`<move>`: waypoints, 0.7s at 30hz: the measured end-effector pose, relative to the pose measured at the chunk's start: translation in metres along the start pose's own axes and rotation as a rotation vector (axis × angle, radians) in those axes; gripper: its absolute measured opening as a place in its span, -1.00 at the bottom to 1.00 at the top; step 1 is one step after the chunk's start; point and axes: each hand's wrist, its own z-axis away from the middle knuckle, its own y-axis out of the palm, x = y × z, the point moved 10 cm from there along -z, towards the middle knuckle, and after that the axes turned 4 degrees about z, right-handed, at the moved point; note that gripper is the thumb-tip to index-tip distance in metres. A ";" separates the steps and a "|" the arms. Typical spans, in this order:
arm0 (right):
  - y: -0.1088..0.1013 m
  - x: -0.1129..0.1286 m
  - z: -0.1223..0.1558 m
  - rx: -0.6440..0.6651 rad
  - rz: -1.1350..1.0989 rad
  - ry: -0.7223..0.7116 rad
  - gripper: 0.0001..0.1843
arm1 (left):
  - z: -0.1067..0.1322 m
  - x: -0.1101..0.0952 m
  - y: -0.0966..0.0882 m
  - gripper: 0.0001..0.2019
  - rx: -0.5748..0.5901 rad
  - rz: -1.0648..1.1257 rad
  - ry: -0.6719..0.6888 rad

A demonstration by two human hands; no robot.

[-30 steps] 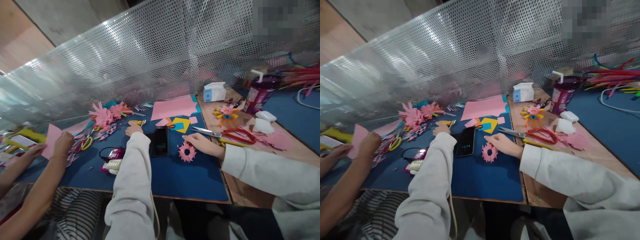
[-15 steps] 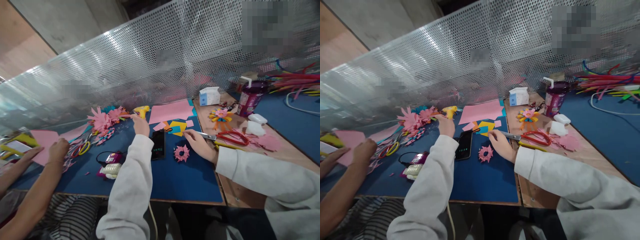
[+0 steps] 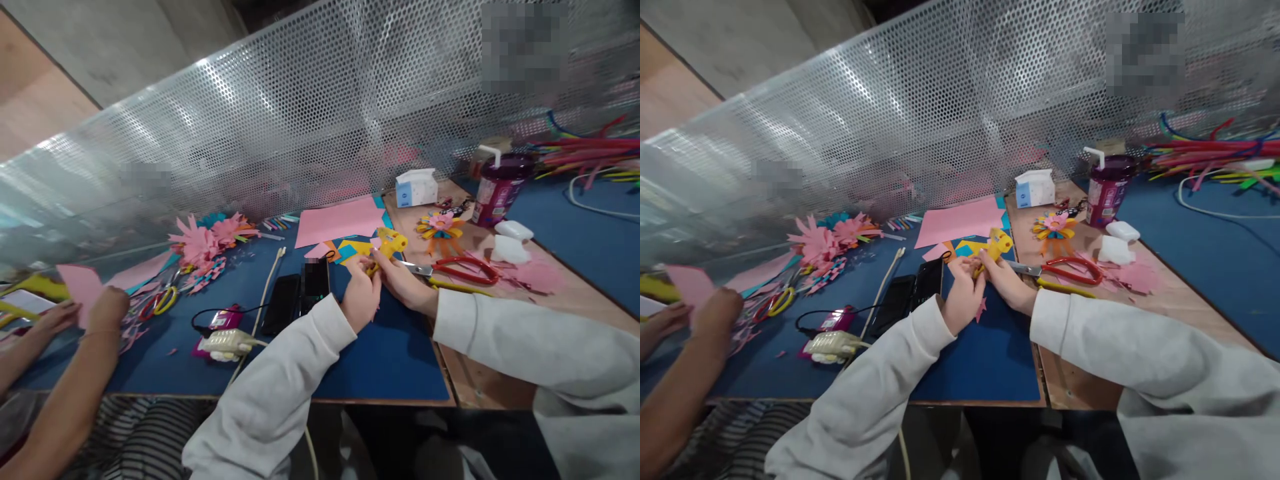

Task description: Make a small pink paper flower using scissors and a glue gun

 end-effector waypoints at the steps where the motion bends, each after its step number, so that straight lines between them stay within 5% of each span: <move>1: -0.001 0.001 0.000 -0.014 -0.018 -0.001 -0.63 | -0.002 0.001 0.002 -0.80 0.031 0.036 -0.020; 7: -0.010 0.014 0.003 -0.122 -0.054 -0.057 -0.64 | -0.020 0.038 -0.004 -0.87 0.408 0.304 -0.464; 10: -0.013 0.022 0.008 -0.166 -0.028 -0.083 -0.66 | -0.030 0.044 -0.021 -0.78 0.521 0.019 -0.377; 14: -0.011 0.032 0.019 -0.164 0.033 -0.102 -0.69 | -0.019 0.047 -0.006 -0.73 0.742 -0.195 -0.246; 21: 0.001 0.035 0.031 -0.052 0.208 -0.072 -0.76 | -0.003 0.034 0.014 -0.83 0.828 -0.302 -0.126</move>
